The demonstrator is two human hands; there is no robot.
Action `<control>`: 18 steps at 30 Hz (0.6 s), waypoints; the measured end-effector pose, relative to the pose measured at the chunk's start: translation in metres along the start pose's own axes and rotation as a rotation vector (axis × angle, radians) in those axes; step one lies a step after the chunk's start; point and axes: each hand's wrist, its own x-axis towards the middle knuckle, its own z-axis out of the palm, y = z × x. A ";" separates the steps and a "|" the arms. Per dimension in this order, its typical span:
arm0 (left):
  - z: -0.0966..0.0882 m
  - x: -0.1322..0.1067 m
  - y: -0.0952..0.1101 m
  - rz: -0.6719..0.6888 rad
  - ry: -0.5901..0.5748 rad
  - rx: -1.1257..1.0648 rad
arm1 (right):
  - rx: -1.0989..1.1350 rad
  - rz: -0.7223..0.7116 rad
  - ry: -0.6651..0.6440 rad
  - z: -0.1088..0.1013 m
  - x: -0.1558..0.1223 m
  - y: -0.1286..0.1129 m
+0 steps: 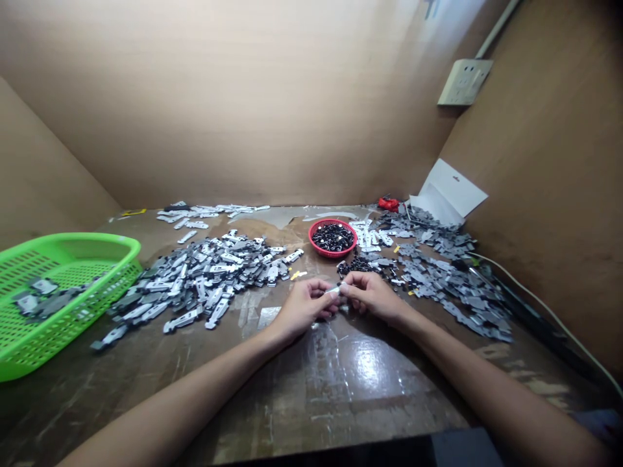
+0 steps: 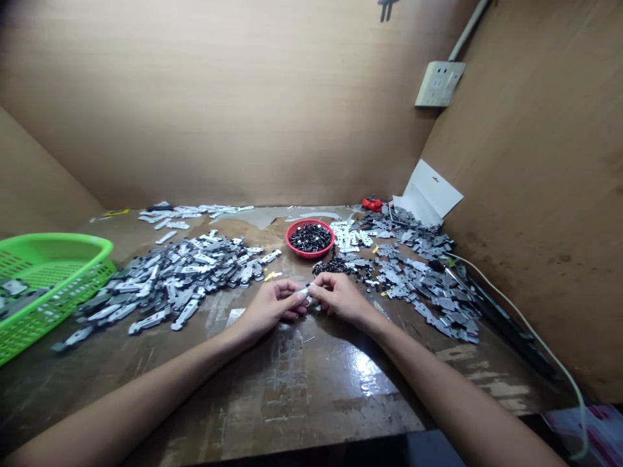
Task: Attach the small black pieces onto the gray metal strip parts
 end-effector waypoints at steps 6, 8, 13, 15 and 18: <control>0.001 -0.002 -0.004 0.056 -0.046 0.057 | -0.065 -0.136 0.070 0.005 -0.003 -0.001; 0.002 -0.002 -0.003 0.053 -0.044 0.068 | -0.134 -0.178 0.110 0.009 -0.003 -0.003; -0.010 0.002 0.012 0.102 0.034 0.207 | -0.424 -0.289 0.186 -0.009 0.000 -0.010; -0.025 0.005 0.021 0.258 0.189 0.451 | -0.621 -0.343 0.367 -0.032 0.003 -0.010; -0.052 0.013 0.032 0.426 0.439 0.896 | -0.934 -0.222 0.603 -0.069 0.006 0.000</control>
